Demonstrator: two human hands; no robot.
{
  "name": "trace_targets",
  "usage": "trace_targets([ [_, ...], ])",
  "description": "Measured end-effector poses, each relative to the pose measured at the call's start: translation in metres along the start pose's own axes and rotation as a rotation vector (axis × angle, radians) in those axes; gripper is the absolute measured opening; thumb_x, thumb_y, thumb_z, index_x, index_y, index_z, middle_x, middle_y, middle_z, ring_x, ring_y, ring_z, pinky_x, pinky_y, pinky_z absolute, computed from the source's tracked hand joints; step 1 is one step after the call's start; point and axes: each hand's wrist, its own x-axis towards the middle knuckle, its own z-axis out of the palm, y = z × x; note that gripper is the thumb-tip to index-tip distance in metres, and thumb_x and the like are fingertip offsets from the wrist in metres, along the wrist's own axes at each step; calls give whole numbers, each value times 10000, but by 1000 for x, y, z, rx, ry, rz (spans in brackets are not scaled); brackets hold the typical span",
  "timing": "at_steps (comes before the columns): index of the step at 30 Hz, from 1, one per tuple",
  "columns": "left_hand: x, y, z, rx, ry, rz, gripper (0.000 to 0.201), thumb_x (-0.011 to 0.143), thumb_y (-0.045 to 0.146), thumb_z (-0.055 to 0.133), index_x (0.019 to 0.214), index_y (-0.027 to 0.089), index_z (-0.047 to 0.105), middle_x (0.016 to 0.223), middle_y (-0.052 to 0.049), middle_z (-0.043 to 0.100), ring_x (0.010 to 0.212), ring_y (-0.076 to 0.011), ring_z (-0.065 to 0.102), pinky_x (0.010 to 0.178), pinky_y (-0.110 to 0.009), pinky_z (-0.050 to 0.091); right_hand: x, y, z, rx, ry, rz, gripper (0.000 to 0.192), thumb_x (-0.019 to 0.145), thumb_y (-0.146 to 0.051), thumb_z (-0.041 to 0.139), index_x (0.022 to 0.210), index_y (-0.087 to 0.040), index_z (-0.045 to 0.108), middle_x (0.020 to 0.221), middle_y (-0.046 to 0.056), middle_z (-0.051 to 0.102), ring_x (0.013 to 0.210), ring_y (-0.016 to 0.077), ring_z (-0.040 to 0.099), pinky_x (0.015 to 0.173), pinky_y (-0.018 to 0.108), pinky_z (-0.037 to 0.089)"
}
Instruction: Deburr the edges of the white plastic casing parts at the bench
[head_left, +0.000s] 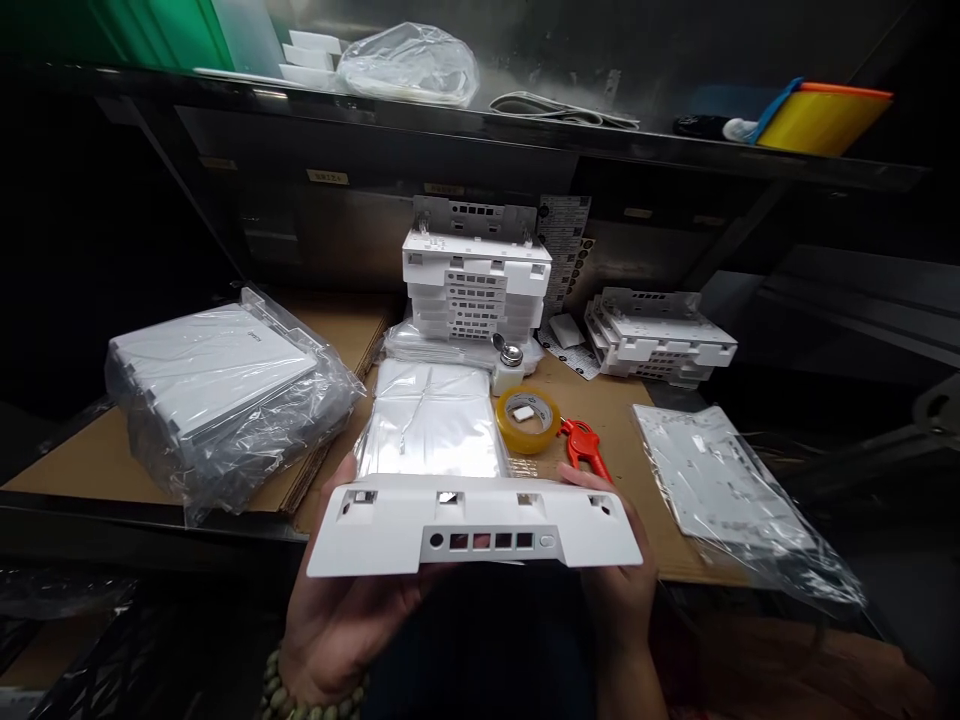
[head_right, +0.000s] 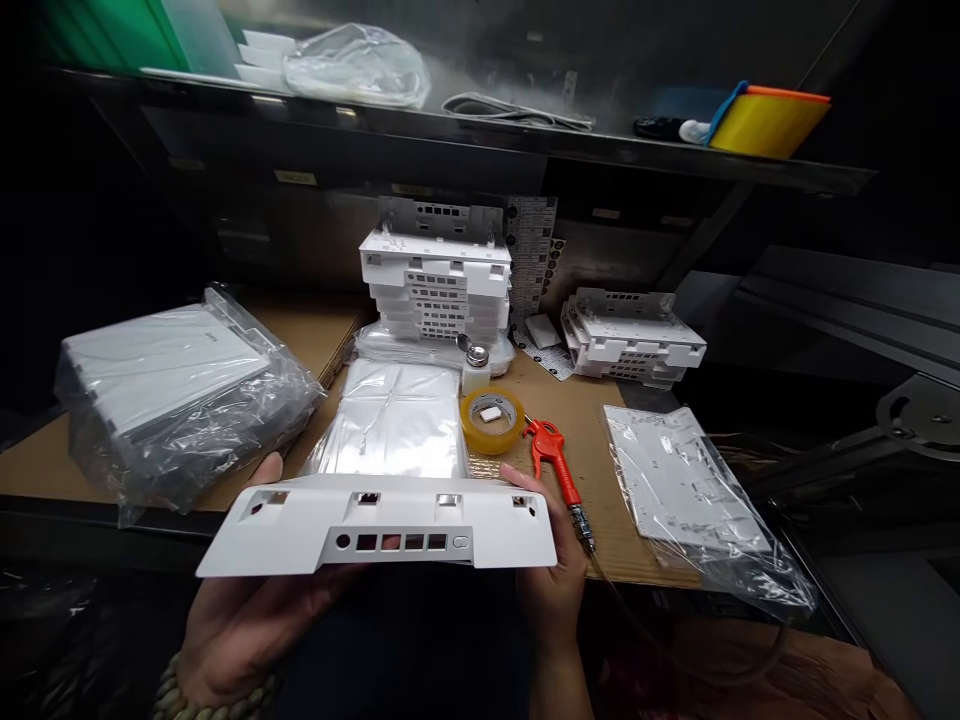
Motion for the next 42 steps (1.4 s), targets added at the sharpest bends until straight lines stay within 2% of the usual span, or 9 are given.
trace_targets([
  [4,0,-1,1,-15,-18,8,626,1046,633,340,1450,224,587,1496,-82,585,1384,-332,548,1136,-479,487,-1,-5,4,24,38,31,295,887,-300,677,1167,-250,755,1244,50,763,1192,270,691,1026,390,506],
  [9,1,-2,8,-37,1,-30,600,1031,604,444,1423,183,613,1436,-117,645,1354,-317,587,1140,-461,484,-2,-11,7,3,58,87,314,860,-362,716,1142,-233,765,1239,68,765,1230,313,668,1062,437,481],
  [14,3,-2,9,-53,94,-46,414,988,473,551,1155,177,788,1199,-86,782,1294,-348,633,1134,-521,485,-2,-4,7,82,97,108,441,858,-400,735,1268,-236,728,1387,81,690,1345,338,592,1184,520,400],
  [19,5,-1,-9,52,50,143,214,842,251,636,881,198,840,1005,-38,826,1294,-376,624,1180,-563,427,4,2,-6,398,113,471,461,936,-548,662,1296,-266,723,1380,85,701,1326,332,625,1112,520,511],
  [22,2,0,-19,96,50,214,265,918,316,614,1032,219,832,1012,-21,824,1327,-356,598,1214,-545,379,4,-1,-17,532,35,526,478,961,-604,606,1229,-244,770,1300,104,745,1260,322,676,1059,472,564],
  [27,-9,-2,-31,-89,-132,179,599,1030,611,397,1464,237,572,1471,-31,618,1411,-303,515,1235,-490,324,-4,-3,-25,492,-10,494,338,939,-460,715,1234,-301,766,1365,65,711,1274,287,669,1085,423,554],
  [33,-9,-3,-43,-126,-264,198,799,996,745,216,1569,226,415,1584,-57,483,1469,-288,430,1249,-452,277,-6,-1,-25,478,-62,475,368,939,-474,710,1254,-289,757,1324,93,732,1229,296,694,1047,432,579],
  [36,-14,1,-45,35,-128,242,778,969,783,220,1513,304,504,1479,-7,611,1460,-274,442,1235,-458,306,-7,3,-27,481,-94,465,386,941,-470,706,1272,-276,748,1288,113,748,1167,302,725,1004,442,602],
  [42,-29,16,-49,451,485,152,654,848,877,431,1175,415,757,1157,54,798,1332,-310,604,1121,-474,488,-9,11,-32,357,-103,388,352,931,-450,720,1241,-289,767,1219,105,778,1086,299,754,953,442,620],
])
